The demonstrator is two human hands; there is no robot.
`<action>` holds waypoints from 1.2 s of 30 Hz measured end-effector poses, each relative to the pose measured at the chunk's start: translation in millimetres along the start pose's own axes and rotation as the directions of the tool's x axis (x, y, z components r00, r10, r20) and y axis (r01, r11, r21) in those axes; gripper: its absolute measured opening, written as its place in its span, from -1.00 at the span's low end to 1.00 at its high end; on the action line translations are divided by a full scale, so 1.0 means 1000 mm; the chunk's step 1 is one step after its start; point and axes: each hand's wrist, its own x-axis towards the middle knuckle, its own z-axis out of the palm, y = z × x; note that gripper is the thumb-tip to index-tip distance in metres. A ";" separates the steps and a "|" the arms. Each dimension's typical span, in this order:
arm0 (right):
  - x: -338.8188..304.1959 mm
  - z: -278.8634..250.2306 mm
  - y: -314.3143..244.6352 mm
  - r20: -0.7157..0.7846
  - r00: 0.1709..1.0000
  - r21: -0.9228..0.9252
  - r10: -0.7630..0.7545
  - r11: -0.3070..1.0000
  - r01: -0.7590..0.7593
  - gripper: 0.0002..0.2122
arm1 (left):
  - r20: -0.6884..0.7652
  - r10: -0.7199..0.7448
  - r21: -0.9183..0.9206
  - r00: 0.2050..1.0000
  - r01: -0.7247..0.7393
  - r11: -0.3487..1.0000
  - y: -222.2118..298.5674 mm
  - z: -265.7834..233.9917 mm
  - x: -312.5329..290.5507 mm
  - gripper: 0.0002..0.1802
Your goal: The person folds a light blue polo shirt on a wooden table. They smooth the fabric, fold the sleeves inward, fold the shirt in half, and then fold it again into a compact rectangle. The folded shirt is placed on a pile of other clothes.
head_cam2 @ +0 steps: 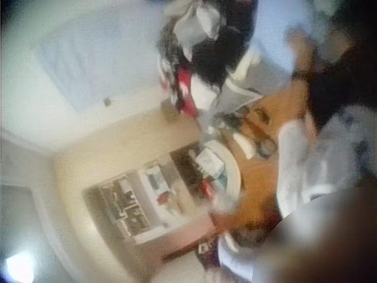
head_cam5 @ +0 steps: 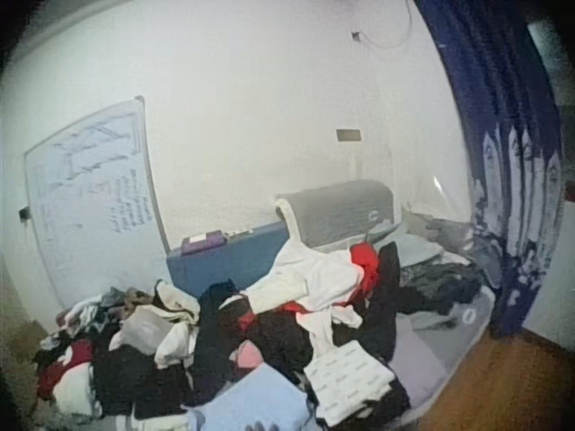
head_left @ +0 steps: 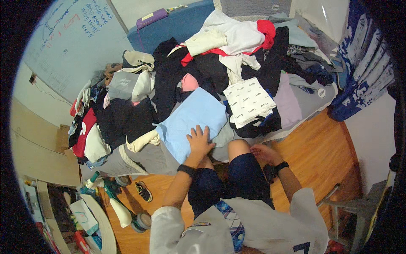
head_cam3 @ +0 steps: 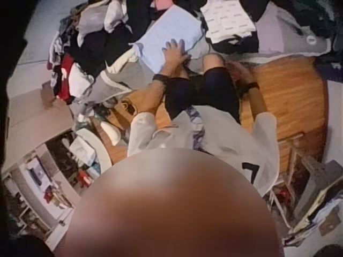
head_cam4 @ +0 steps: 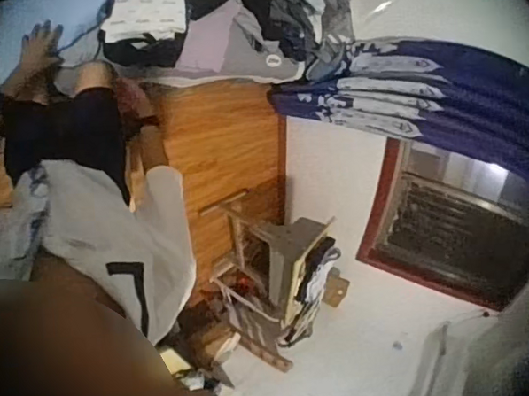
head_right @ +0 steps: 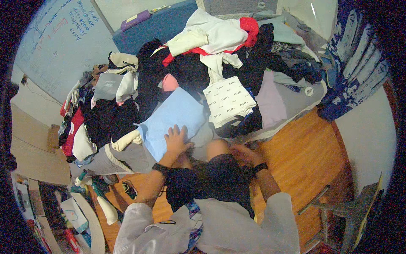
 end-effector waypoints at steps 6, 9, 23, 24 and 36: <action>-0.044 0.060 -0.039 0.006 0.982 -0.553 -0.191 0.817 0.162 -0.82 | -0.246 -0.029 0.296 0.969 0.104 0.949 -0.002 0.033 -0.001 -0.39; -0.024 0.086 -0.064 0.442 0.853 -0.895 -0.279 -0.078 0.439 -0.83 | -0.182 -0.155 0.238 0.971 0.197 0.951 -0.011 0.028 -0.016 -0.33; 0.097 0.184 -0.087 0.716 0.545 -0.603 -0.436 -0.780 0.167 -0.61 | -0.036 -0.332 -0.088 0.943 0.328 0.941 -0.029 0.009 -0.034 -0.17; 0.100 0.182 -0.085 0.703 0.554 -0.622 -0.446 -0.763 0.176 -0.62 | -0.024 -0.331 -0.065 0.943 0.329 0.942 -0.029 0.010 -0.031 -0.17; 0.112 0.179 -0.076 0.665 0.501 -0.728 -0.553 -0.628 0.273 -0.86 | -0.005 -0.110 -0.074 0.994 0.110 0.991 -0.053 0.008 -0.027 -0.34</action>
